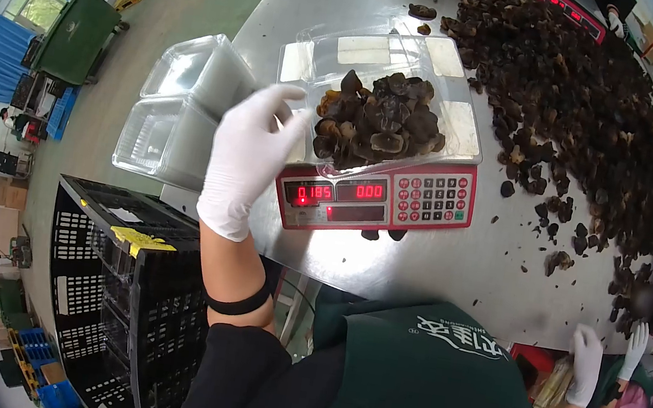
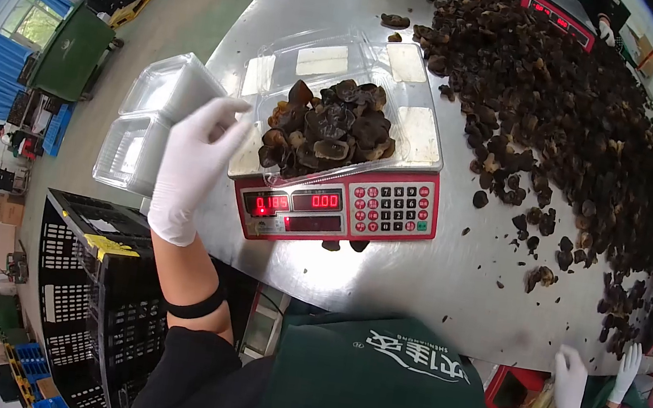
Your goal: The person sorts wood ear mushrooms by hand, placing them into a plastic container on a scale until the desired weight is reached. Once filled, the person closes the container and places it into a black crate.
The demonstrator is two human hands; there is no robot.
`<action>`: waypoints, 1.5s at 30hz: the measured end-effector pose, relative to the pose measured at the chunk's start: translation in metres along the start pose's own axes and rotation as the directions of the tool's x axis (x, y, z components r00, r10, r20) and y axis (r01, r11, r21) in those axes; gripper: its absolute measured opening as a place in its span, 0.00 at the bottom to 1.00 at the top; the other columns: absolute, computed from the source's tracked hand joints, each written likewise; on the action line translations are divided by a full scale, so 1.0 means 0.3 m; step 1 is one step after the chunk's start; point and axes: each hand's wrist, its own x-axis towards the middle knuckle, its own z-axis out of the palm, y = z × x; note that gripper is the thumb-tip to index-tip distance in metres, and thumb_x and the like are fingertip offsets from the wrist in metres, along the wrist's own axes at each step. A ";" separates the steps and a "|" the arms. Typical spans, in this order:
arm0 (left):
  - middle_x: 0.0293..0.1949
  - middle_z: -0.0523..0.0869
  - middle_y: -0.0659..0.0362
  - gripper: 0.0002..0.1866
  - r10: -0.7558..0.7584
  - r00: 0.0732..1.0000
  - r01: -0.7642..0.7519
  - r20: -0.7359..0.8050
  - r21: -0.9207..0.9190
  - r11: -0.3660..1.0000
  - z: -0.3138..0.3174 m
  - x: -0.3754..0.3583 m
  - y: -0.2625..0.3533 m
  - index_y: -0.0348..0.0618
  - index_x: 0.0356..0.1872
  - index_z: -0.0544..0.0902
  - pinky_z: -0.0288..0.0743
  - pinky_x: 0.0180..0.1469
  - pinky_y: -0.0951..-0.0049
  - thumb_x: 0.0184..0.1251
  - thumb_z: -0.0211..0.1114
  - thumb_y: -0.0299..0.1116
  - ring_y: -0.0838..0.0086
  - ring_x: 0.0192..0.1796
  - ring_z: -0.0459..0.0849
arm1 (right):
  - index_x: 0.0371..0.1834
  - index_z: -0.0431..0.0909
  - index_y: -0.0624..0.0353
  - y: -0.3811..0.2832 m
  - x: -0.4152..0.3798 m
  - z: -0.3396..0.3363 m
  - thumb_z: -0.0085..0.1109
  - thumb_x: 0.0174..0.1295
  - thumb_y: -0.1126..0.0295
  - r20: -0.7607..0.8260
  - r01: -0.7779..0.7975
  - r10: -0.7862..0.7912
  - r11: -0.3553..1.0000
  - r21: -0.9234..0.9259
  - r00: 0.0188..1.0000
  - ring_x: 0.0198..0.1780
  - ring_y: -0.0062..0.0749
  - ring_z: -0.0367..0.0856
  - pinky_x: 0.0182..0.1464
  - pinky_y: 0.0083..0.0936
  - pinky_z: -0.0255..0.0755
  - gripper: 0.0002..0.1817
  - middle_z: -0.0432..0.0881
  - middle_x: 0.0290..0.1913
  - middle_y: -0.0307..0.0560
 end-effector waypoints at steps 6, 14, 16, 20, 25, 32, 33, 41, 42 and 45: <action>0.29 0.84 0.58 0.14 0.116 0.989 -0.136 0.090 0.274 0.952 0.093 -0.054 0.013 0.48 0.46 0.85 0.77 0.39 0.61 0.59 0.73 0.35 0.61 0.35 0.85 | 0.54 0.83 0.62 -0.597 0.138 0.133 0.61 0.64 0.69 0.015 0.447 -0.447 0.895 0.011 0.895 0.45 0.43 0.87 0.50 0.32 0.78 0.16 0.87 0.45 0.56; 0.30 0.83 0.58 0.13 0.209 0.968 -0.224 -0.137 -0.114 0.968 0.103 -0.033 -0.014 0.42 0.44 0.85 0.77 0.38 0.73 0.58 0.72 0.18 0.72 0.31 0.81 | 0.53 0.83 0.60 -1.046 0.112 0.214 0.60 0.63 0.68 0.147 0.721 -0.715 0.692 0.014 0.684 0.49 0.47 0.84 0.53 0.36 0.78 0.16 0.86 0.47 0.53; 0.31 0.84 0.58 0.12 0.145 0.981 -0.173 -0.131 -0.235 0.956 0.121 -0.017 -0.023 0.41 0.43 0.85 0.76 0.38 0.76 0.59 0.72 0.17 0.75 0.30 0.81 | 0.51 0.83 0.61 -1.105 0.117 0.209 0.60 0.64 0.68 0.174 0.783 -0.777 0.620 0.048 0.604 0.47 0.48 0.83 0.52 0.38 0.77 0.14 0.85 0.43 0.53; 0.32 0.86 0.58 0.08 0.135 0.990 -0.139 -0.046 -0.094 0.986 0.155 0.010 -0.039 0.40 0.40 0.85 0.76 0.35 0.76 0.61 0.71 0.18 0.76 0.30 0.82 | 0.51 0.82 0.59 -1.176 0.148 0.239 0.62 0.63 0.70 0.163 0.847 -0.837 0.532 0.019 0.522 0.44 0.47 0.83 0.49 0.37 0.78 0.14 0.84 0.40 0.50; 0.34 0.87 0.62 0.07 0.125 0.981 -0.147 -0.149 -0.153 0.977 0.128 0.011 0.007 0.40 0.39 0.85 0.74 0.37 0.78 0.62 0.71 0.19 0.80 0.33 0.84 | 0.49 0.83 0.59 -1.236 0.157 0.252 0.64 0.61 0.70 0.192 0.867 -0.860 0.492 0.073 0.472 0.43 0.47 0.83 0.47 0.37 0.77 0.14 0.83 0.38 0.51; 0.34 0.87 0.65 0.06 -0.081 0.996 0.052 -0.024 -0.590 0.806 0.078 0.020 0.011 0.35 0.40 0.85 0.71 0.36 0.85 0.63 0.69 0.18 0.87 0.32 0.78 | 0.50 0.83 0.60 -1.194 0.174 0.254 0.61 0.64 0.67 0.221 0.822 -0.818 0.561 0.099 0.531 0.45 0.49 0.83 0.50 0.39 0.77 0.14 0.84 0.41 0.53; 0.32 0.86 0.64 0.06 -0.079 0.997 0.055 -0.027 -0.503 0.863 0.100 0.024 -0.004 0.35 0.40 0.85 0.72 0.35 0.84 0.63 0.69 0.18 0.87 0.31 0.78 | 0.50 0.83 0.60 -1.188 0.174 0.254 0.61 0.64 0.67 0.224 0.820 -0.815 0.564 0.095 0.535 0.45 0.49 0.83 0.51 0.40 0.77 0.14 0.85 0.41 0.53; 0.29 0.85 0.58 0.09 -0.059 0.992 0.033 -0.112 -0.223 0.974 0.157 0.012 -0.038 0.36 0.41 0.85 0.77 0.36 0.76 0.60 0.69 0.16 0.80 0.28 0.81 | 0.51 0.83 0.60 -1.151 0.173 0.263 0.61 0.64 0.66 0.232 0.815 -0.807 0.573 0.085 0.543 0.47 0.48 0.82 0.52 0.40 0.76 0.15 0.85 0.42 0.52; 0.29 0.85 0.58 0.09 -0.060 0.991 0.032 -0.120 -0.222 0.974 0.156 0.015 -0.041 0.36 0.41 0.85 0.77 0.36 0.76 0.60 0.69 0.16 0.80 0.28 0.81 | 0.51 0.83 0.60 -1.157 0.172 0.261 0.61 0.64 0.66 0.231 0.820 -0.812 0.566 0.084 0.537 0.47 0.48 0.82 0.52 0.40 0.76 0.15 0.85 0.42 0.52; 0.31 0.85 0.56 0.08 0.056 0.977 -0.096 -0.203 -0.193 0.977 0.155 0.014 -0.048 0.38 0.38 0.84 0.77 0.36 0.73 0.60 0.69 0.16 0.72 0.28 0.83 | 0.51 0.83 0.60 -1.161 0.158 0.259 0.61 0.64 0.66 0.249 0.809 -0.798 0.582 0.083 0.549 0.47 0.48 0.83 0.52 0.40 0.76 0.15 0.85 0.42 0.52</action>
